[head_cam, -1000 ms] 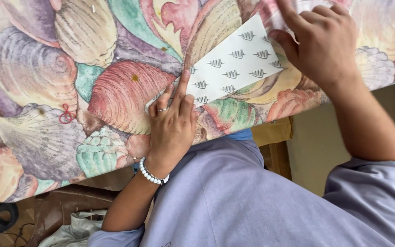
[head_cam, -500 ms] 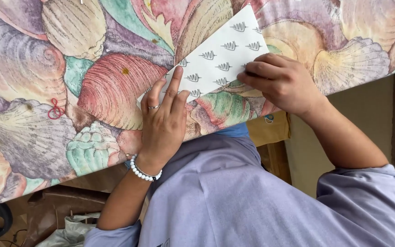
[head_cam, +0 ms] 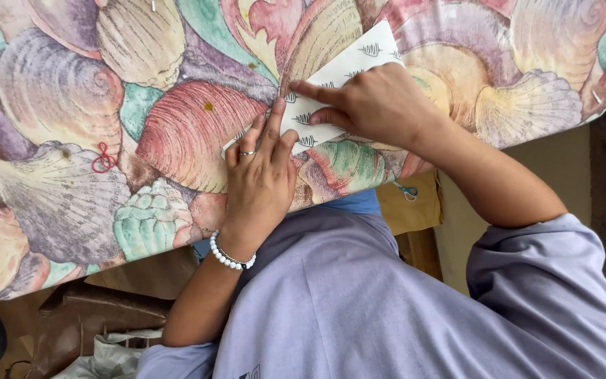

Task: Folding printed paper sheets into specific shapes for bags or packaging liners.

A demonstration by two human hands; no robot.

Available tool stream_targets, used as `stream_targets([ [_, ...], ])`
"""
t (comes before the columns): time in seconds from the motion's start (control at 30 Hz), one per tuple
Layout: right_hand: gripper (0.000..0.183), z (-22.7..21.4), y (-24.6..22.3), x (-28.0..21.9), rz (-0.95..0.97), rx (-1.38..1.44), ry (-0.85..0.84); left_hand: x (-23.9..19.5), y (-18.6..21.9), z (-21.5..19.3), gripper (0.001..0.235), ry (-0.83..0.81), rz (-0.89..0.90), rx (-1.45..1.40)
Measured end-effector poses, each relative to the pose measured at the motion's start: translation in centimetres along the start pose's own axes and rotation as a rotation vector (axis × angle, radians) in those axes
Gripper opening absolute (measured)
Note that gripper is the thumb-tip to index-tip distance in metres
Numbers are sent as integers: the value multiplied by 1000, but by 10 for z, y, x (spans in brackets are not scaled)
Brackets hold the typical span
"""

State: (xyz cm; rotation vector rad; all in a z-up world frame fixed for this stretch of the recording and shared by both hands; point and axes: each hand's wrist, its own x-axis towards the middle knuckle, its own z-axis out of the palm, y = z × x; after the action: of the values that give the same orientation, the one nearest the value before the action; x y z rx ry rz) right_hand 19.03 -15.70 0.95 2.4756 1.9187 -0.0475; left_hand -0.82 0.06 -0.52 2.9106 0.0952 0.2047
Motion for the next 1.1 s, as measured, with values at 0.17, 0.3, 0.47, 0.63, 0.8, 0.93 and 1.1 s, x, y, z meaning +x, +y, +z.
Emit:
stream_targets([
  [0.17,47,0,65,-22,145,108,25,3,-1,-1,31,-5,-14,-28],
  [0.3,38,-4,93,-45,250,-65,-32,1,1,-3,28,36,-4,-41],
  [0.47,44,-8,58,-28,68,-12,260,6,-5,-9,24,-3,0,-208],
  [0.63,38,-15,36,-18,48,194,91,26,-12,-20,40,-87,13,-299],
  [0.8,32,-31,49,-13,179,382,-124,42,-21,-23,52,-133,110,-320],
  [0.93,12,-32,45,-28,155,438,-189,41,-33,-9,55,-160,194,-475],
  [1.1,7,-41,62,-77,297,655,21,31,-50,-27,40,117,188,-669],
])
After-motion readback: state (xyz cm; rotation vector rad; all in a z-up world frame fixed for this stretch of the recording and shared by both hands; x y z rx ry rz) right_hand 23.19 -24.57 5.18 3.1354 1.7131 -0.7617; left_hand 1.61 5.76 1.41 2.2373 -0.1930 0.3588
